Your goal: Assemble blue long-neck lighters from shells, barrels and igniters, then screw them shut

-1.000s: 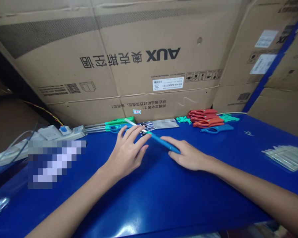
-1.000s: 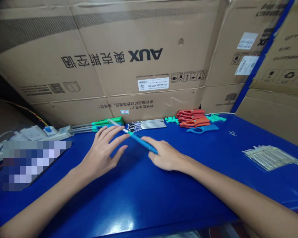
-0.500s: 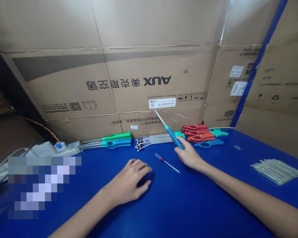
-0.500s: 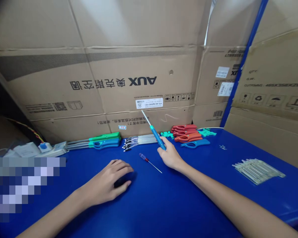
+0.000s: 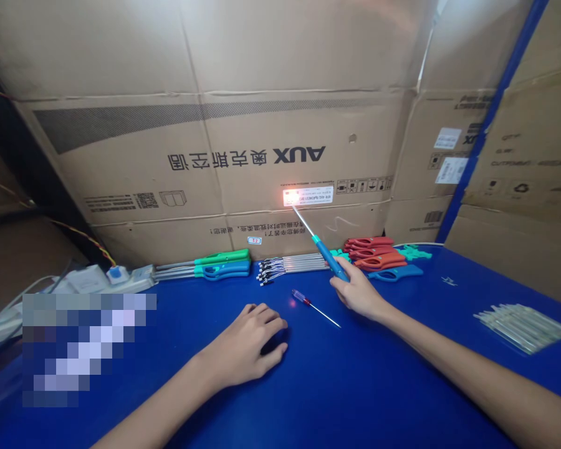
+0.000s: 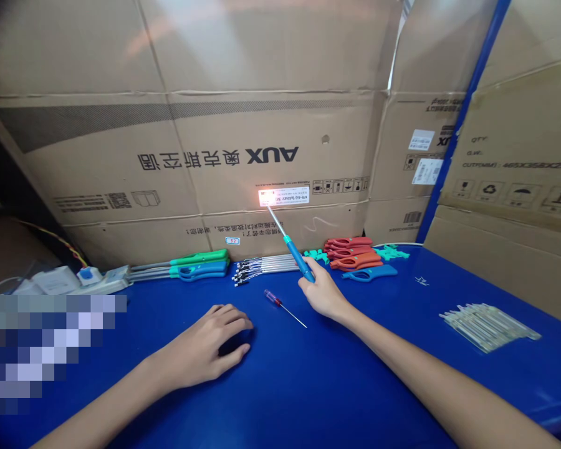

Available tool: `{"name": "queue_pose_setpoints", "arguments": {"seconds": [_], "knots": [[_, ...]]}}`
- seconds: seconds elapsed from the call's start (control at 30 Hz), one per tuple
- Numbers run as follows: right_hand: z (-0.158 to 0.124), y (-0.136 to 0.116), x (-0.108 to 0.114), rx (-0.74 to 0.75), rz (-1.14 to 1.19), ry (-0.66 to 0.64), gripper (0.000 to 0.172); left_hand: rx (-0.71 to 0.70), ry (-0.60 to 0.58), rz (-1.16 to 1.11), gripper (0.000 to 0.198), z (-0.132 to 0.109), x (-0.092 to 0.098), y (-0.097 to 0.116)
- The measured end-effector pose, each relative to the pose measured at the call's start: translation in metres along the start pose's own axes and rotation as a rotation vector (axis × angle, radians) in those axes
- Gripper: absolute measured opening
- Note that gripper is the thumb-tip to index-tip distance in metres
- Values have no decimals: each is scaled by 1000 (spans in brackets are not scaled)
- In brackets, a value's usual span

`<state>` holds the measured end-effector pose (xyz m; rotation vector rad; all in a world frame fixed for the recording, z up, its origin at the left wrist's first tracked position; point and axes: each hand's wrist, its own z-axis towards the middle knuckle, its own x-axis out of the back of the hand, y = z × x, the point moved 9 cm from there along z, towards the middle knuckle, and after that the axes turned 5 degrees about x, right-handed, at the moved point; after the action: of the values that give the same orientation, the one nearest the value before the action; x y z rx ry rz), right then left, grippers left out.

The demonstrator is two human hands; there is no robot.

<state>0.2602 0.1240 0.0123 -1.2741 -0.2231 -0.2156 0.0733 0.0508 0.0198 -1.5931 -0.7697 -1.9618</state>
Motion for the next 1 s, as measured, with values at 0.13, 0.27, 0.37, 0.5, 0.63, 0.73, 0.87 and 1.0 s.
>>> {"name": "queue_pose_setpoints", "arguments": {"seconds": [0.13, 0.27, 0.37, 0.5, 0.63, 0.73, 0.87, 1.0], "knots": [[-1, -1, 0, -30, 53, 30, 43, 1, -7, 4, 25, 1, 0, 1], [0, -1, 2, -55, 107, 70, 46, 4, -13, 13, 26, 0, 0, 1], [0, -1, 2, -58, 141, 95, 45, 4, -13, 11, 25, 0, 0, 1], [-1, -2, 2, -61, 173, 117, 45, 11, -8, 13, 25, 0, 0, 1], [-2, -2, 3, -65, 203, 129, 46, 8, -18, 19, 25, 0, -1, 1], [-2, -2, 4, -68, 226, 139, 48, 11, -27, 14, 25, 0, -1, 0], [-2, -3, 6, -69, 257, 165, 48, 23, -38, 7, 26, 0, -3, -1], [-2, -3, 7, -71, 285, 191, 47, 27, -41, 16, 26, 1, -4, -1]]}}
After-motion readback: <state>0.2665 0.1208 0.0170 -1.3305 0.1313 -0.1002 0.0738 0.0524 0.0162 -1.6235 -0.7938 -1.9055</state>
